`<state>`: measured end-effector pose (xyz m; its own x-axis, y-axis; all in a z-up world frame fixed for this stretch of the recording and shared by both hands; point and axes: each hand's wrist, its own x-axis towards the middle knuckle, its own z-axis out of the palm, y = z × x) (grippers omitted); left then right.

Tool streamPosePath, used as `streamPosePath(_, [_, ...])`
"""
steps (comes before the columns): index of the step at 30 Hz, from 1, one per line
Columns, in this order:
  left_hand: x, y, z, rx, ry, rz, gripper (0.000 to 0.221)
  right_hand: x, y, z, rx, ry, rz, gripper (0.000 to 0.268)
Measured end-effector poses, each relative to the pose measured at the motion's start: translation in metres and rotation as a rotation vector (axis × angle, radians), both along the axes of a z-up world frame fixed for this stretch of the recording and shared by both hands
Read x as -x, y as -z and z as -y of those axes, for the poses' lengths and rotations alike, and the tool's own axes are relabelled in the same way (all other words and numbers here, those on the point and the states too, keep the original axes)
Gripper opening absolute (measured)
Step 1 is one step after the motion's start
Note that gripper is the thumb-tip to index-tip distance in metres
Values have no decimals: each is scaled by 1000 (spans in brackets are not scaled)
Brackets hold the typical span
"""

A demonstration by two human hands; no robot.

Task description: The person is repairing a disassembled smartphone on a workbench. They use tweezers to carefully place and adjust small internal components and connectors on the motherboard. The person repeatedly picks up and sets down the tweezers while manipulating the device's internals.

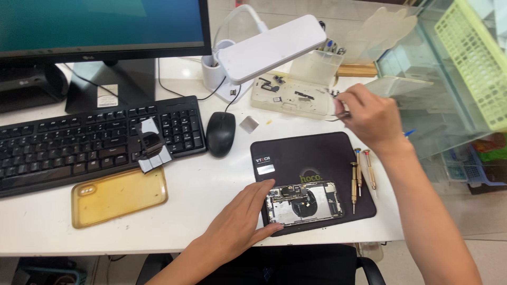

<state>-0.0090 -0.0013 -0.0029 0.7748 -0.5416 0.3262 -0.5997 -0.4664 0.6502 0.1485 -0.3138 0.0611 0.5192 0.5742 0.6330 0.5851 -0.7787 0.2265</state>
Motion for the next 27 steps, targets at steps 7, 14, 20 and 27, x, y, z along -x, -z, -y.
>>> streamPosePath(7, [0, 0, 1, 0, -8, -27, 82, -15, 28, 0, 77, 16, 11, 14])
streamPosePath(14, [-2, 1, 1, -9, 11, -20, 83, -18, 41, 5, 137, 34, -6, 12])
streamPosePath(20, [-2, 1, 1, -28, 14, -44, 84, -17, 44, 5, 106, 33, -53, 10])
streamPosePath(27, [-3, -3, 2, -60, 16, 53, 89, 16, 24, -1, -143, -6, -119, 12])
